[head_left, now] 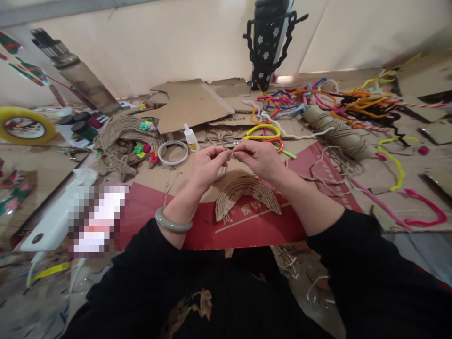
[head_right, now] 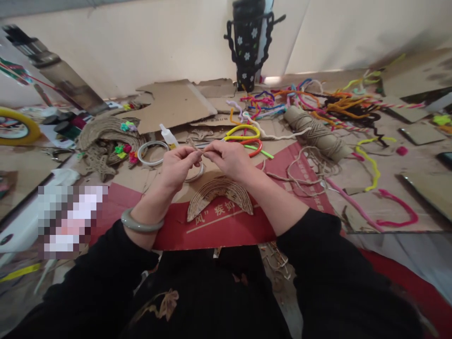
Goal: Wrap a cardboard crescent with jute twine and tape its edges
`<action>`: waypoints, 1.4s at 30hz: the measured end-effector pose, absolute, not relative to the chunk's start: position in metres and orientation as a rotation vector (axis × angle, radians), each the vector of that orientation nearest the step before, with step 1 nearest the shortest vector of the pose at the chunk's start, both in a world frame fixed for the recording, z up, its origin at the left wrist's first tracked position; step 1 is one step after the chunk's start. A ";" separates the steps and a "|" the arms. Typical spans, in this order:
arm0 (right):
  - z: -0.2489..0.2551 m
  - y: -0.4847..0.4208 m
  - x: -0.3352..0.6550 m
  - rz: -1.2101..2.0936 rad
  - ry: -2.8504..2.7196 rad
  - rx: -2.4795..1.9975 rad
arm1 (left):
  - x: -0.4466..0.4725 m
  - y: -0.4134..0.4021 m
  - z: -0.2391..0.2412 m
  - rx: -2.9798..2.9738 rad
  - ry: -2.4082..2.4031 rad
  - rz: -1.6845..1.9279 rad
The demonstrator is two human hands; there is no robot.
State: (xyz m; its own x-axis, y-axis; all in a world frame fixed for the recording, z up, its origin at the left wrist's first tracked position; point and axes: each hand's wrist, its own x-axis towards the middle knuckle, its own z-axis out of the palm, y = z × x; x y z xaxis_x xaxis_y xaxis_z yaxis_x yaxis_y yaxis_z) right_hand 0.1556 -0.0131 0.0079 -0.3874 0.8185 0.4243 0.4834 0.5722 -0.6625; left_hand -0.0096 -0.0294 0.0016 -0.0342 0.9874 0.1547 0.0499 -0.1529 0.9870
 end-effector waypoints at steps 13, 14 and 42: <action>0.013 -0.012 0.163 0.411 -2.170 -1.193 | -0.009 -0.028 0.006 1.255 1.238 1.162; 0.013 -0.012 0.162 0.419 -2.164 -1.189 | -0.009 -0.029 0.005 1.271 1.233 1.178; 0.015 -0.030 0.301 0.105 -1.738 -1.681 | -0.019 -0.028 0.000 1.280 1.230 1.292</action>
State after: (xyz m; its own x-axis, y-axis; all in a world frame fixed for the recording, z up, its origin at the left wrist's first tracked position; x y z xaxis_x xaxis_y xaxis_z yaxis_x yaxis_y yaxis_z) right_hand 0.3012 -0.0301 0.0152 0.0937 0.9019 0.4217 0.8448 0.1521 -0.5130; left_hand -0.0190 -0.0284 -0.0002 -0.0459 0.9949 0.0896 0.0403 -0.0878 0.9953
